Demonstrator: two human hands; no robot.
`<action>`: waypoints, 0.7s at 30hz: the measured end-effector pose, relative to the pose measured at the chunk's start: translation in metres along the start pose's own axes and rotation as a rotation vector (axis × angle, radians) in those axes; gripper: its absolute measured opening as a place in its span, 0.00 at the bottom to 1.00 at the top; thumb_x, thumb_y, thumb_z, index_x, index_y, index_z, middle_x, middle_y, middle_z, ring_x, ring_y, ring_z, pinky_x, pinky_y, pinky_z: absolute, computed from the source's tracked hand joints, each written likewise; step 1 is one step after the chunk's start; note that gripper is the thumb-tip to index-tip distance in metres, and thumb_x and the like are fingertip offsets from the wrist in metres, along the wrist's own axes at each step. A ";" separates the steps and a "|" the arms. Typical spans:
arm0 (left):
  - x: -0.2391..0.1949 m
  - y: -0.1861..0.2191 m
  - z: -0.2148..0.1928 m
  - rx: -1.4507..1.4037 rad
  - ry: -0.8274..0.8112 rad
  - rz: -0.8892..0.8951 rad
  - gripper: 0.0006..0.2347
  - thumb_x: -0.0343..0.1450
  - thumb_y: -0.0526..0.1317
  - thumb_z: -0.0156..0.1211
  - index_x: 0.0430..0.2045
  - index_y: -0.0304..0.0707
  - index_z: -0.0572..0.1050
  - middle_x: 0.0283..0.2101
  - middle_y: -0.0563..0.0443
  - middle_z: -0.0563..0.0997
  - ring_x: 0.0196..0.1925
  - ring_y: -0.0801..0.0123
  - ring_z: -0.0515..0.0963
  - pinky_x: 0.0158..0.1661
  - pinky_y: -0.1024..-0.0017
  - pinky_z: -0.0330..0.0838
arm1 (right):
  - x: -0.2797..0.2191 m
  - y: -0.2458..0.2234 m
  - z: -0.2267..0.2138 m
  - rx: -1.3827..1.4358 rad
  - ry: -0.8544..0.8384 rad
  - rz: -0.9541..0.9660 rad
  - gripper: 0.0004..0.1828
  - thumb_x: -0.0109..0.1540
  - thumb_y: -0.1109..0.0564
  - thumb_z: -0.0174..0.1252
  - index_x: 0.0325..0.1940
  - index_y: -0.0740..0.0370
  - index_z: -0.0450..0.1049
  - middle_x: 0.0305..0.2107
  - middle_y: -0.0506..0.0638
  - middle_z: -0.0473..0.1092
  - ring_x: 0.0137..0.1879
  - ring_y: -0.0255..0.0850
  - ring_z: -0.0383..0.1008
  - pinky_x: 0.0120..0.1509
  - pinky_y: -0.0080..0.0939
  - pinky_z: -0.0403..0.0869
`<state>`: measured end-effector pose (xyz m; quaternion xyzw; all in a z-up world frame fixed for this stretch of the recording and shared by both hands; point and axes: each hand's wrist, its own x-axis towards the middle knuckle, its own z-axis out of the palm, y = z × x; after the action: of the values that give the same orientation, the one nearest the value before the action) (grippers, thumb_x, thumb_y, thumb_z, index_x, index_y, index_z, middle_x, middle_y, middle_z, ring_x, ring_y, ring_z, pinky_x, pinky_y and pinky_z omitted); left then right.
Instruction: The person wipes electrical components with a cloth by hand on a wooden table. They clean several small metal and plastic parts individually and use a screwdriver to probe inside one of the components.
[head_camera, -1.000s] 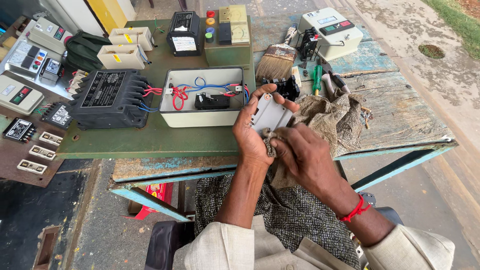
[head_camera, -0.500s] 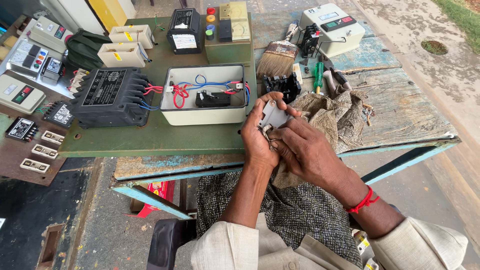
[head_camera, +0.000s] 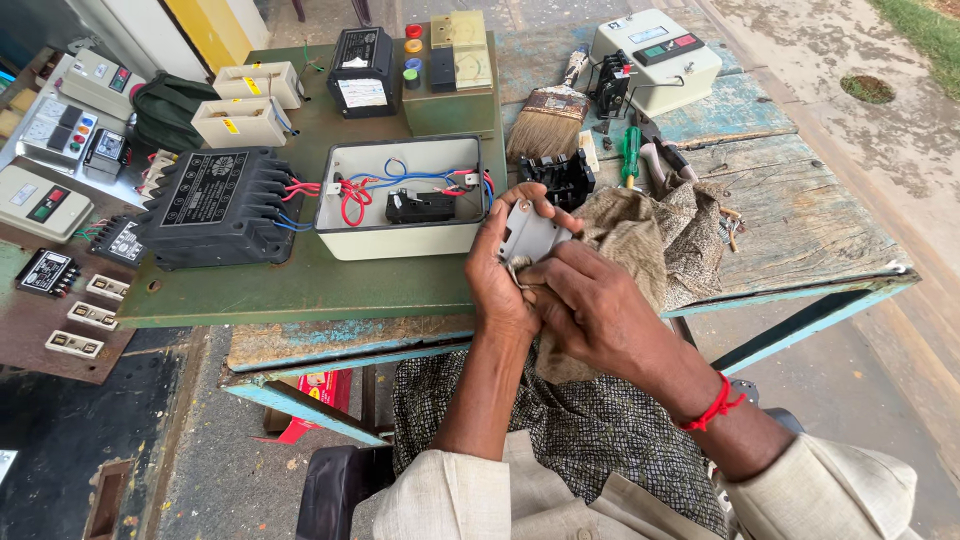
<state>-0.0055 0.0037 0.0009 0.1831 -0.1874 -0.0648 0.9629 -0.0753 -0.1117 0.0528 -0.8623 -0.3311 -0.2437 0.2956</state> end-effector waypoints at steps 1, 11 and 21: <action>0.001 0.002 0.000 0.012 0.007 -0.002 0.17 0.78 0.47 0.48 0.47 0.28 0.72 0.37 0.47 0.76 0.43 0.56 0.80 0.48 0.61 0.78 | -0.001 0.002 -0.002 -0.014 -0.031 0.000 0.13 0.57 0.63 0.62 0.45 0.66 0.75 0.35 0.57 0.69 0.43 0.55 0.74 0.47 0.51 0.74; -0.003 0.003 0.011 0.073 0.049 -0.004 0.23 0.65 0.40 0.48 0.52 0.23 0.71 0.44 0.36 0.79 0.53 0.50 0.80 0.59 0.57 0.74 | 0.001 0.007 0.003 -0.127 0.151 0.061 0.12 0.57 0.65 0.61 0.45 0.66 0.75 0.36 0.57 0.68 0.45 0.54 0.73 0.49 0.52 0.74; -0.005 -0.001 0.010 0.167 0.013 0.020 0.25 0.65 0.39 0.47 0.56 0.20 0.72 0.54 0.28 0.79 0.61 0.43 0.78 0.67 0.54 0.69 | 0.003 0.026 0.008 -0.149 0.188 -0.055 0.11 0.61 0.64 0.61 0.47 0.64 0.72 0.39 0.56 0.67 0.44 0.53 0.72 0.49 0.50 0.74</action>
<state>-0.0141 0.0002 0.0077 0.2612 -0.1879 -0.0380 0.9460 -0.0527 -0.1209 0.0397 -0.8458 -0.3062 -0.3556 0.2537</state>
